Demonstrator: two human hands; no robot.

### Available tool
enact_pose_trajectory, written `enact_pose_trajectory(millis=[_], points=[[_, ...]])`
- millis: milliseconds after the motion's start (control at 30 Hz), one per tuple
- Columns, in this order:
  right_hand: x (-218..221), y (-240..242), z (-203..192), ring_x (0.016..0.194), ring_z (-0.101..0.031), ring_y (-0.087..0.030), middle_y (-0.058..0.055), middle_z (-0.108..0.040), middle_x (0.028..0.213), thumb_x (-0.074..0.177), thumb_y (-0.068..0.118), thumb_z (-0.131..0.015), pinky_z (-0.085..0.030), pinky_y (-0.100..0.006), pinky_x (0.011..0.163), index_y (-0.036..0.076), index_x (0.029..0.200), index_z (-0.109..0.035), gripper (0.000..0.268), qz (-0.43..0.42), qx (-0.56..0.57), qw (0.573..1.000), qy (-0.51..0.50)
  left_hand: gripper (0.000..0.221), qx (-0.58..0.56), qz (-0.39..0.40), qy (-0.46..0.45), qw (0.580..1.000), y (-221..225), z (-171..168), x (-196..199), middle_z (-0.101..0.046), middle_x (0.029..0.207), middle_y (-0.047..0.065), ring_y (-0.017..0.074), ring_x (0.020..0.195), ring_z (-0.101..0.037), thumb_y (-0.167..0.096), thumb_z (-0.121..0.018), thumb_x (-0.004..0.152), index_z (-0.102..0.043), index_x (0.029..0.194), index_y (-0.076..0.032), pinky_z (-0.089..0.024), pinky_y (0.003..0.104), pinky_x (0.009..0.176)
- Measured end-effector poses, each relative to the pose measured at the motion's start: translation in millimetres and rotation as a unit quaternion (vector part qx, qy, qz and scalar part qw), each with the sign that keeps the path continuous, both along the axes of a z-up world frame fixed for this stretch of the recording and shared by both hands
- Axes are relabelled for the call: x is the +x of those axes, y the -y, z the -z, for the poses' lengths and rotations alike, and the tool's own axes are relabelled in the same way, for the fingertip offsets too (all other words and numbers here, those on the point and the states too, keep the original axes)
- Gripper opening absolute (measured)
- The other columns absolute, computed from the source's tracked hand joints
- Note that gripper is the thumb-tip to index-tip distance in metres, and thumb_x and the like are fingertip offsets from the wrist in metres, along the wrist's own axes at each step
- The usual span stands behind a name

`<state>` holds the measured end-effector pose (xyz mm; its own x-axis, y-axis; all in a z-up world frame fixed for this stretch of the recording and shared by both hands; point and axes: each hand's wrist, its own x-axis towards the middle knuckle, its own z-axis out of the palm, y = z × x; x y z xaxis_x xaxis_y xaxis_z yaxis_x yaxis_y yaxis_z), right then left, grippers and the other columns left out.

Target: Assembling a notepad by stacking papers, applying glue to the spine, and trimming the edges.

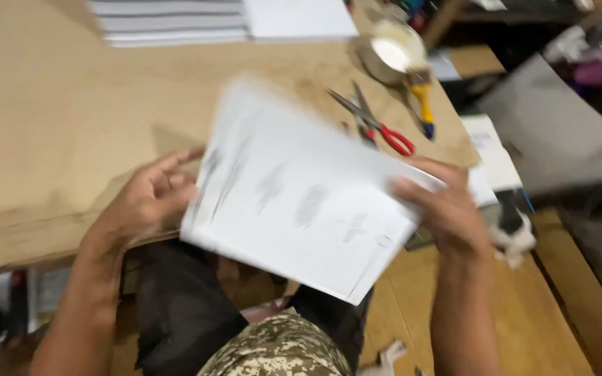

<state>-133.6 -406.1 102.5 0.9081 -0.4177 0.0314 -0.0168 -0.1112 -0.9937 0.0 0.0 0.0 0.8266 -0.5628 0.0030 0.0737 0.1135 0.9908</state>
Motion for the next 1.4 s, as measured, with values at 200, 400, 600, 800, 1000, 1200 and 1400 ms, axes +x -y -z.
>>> enact_pose_trajectory(millis=[200,400,600,800,1000,1200,1400], points=[[91,-130,-51,0.066,-0.062,-0.007,-0.001,-0.068,0.080,0.078,0.012,-0.088,-0.055,-0.019,0.063,0.001,0.105,-0.077,0.031,-0.146,-0.050,0.988,0.013,0.059,0.120,-0.255,0.038,0.959,-37,-48,-53,-0.077,0.109,0.018,0.0229,0.082,-0.075,-0.016,-0.082,0.086,-0.059,0.138,0.000,-0.062,0.037,0.071],[197,-104,13,0.046,-0.060,-0.009,0.000,-0.063,0.064,0.094,0.026,-0.082,-0.047,-0.021,0.036,0.009,0.128,-0.068,0.041,-0.143,-0.089,0.984,0.052,0.063,0.135,-0.330,0.048,0.933,-51,-29,14,-0.075,0.110,0.016,0.0250,0.092,-0.076,-0.032,-0.084,0.093,-0.060,0.141,-0.001,-0.063,0.037,0.079],[133,-37,110,0.106,-0.068,-0.044,-0.021,-0.074,0.106,0.099,0.032,-0.070,-0.052,-0.057,0.092,0.014,0.126,-0.074,0.033,-0.042,-0.449,0.892,-0.028,0.038,0.397,-0.308,0.100,0.859,-61,-6,-19,-0.077,0.116,0.004,0.0344,0.115,-0.068,-0.043,-0.067,0.095,-0.076,0.127,-0.026,-0.054,0.048,0.100],[47,-96,112,0.117,-0.069,-0.032,-0.009,-0.080,0.103,0.108,0.020,-0.060,-0.047,-0.048,0.110,0.007,0.116,-0.078,0.024,-0.053,-0.297,0.952,0.048,0.061,0.305,-0.351,0.374,0.802,-55,30,-80,-0.077,0.098,0.021,0.0418,0.092,-0.072,-0.017,-0.091,0.071,-0.074,0.127,0.000,-0.056,0.050,0.085],[42,-108,142,0.107,-0.072,-0.026,-0.016,-0.076,0.107,0.102,0.010,-0.071,-0.057,-0.042,0.097,0.006,0.130,-0.073,0.028,0.017,-0.255,0.964,0.078,0.059,0.303,-0.418,0.383,0.766,-42,60,-93,-0.078,0.092,0.020,0.0318,0.090,-0.073,-0.016,-0.092,0.077,-0.072,0.129,0.003,-0.058,0.037,0.084],[38,-110,135,0.112,-0.069,-0.020,-0.012,-0.074,0.116,0.103,0.025,-0.066,-0.056,-0.035,0.104,0.002,0.129,-0.068,0.035,-0.006,-0.239,0.970,0.054,0.063,0.325,-0.401,0.413,0.750,-45,69,-98,-0.076,0.098,0.002,0.0284,0.092,-0.060,-0.017,-0.092,0.085,-0.063,0.140,-0.003,-0.060,0.039,0.072],[44,-100,110,0.108,-0.072,-0.020,-0.016,-0.074,0.117,0.102,0.028,-0.061,-0.059,-0.031,0.095,0.005,0.134,-0.066,0.040,-0.061,-0.247,0.967,-0.033,0.054,0.295,-0.298,0.356,0.835,-74,14,-87,-0.076,0.104,0.016,0.0259,0.087,-0.072,-0.023,-0.075,0.090,-0.060,0.134,0.004,-0.066,0.035,0.078]])
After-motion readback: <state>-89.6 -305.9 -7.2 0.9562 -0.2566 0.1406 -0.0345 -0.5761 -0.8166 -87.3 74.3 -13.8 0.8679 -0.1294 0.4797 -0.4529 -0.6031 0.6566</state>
